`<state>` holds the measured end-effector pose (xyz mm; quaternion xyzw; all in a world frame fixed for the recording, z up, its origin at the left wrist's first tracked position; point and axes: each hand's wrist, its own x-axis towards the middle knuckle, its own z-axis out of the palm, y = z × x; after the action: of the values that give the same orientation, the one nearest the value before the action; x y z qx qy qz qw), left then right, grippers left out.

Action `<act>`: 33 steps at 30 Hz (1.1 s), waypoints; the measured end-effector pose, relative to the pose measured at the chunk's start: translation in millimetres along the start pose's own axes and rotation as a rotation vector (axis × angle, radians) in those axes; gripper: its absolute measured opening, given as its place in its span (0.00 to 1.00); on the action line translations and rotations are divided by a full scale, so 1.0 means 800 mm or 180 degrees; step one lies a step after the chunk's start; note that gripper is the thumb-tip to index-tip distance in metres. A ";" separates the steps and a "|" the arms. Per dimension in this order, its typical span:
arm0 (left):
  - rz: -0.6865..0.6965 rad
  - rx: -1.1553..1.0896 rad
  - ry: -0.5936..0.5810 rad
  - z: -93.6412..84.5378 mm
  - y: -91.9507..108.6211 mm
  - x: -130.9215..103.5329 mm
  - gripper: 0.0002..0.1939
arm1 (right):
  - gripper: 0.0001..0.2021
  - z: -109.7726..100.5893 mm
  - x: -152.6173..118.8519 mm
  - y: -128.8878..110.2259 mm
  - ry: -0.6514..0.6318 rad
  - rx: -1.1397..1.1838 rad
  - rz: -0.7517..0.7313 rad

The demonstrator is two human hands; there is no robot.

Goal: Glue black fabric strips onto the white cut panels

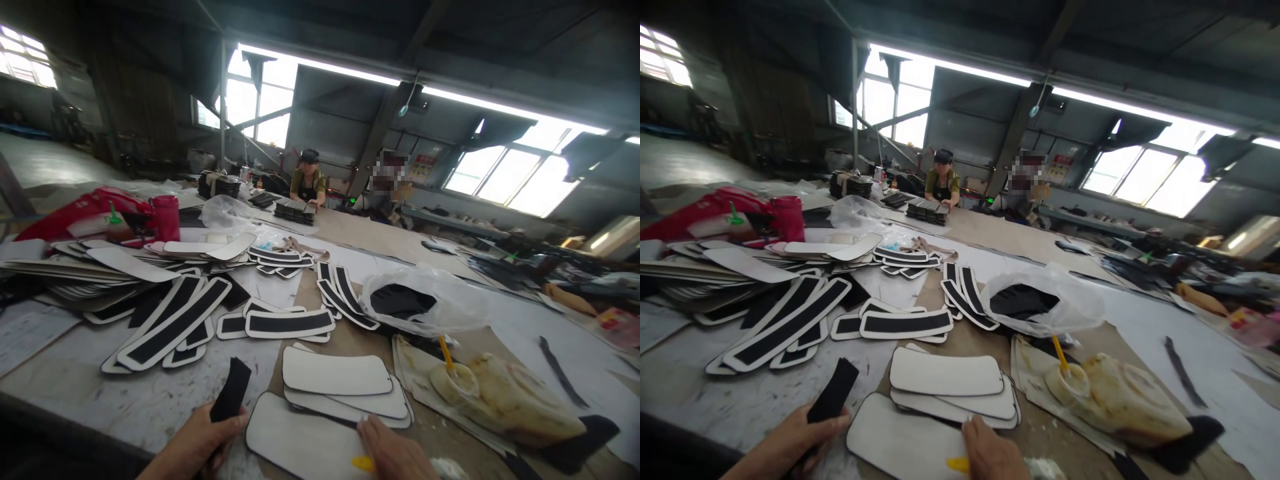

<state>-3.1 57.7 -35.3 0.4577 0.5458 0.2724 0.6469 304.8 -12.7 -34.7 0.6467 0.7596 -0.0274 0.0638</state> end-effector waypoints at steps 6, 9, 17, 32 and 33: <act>0.0037 0.0298 0.0300 0.003 0.018 -0.018 0.20 | 0.32 -0.045 -0.022 -0.005 -0.0151 0.0527 0.0112; -0.0022 0.0282 0.0288 0.006 0.020 -0.021 0.17 | 0.19 -0.065 -0.040 -0.004 0.0481 0.0940 0.0236; -0.0165 0.0084 0.0215 0.014 0.034 -0.033 0.15 | 0.20 -0.104 -0.066 -0.029 0.1799 0.3415 0.1335; -0.0094 0.0294 -0.0021 0.021 0.035 -0.003 0.11 | 0.20 -0.111 -0.025 -0.095 0.2142 0.6001 0.1002; -0.0072 0.0269 0.0049 0.020 0.036 -0.003 0.11 | 0.20 -0.110 -0.028 -0.097 0.2025 0.5920 0.1024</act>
<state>15.9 62.9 -9.0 0.4763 0.5669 0.2454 0.6257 226.4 -36.0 52.2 0.5119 0.3210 -0.4282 -0.6720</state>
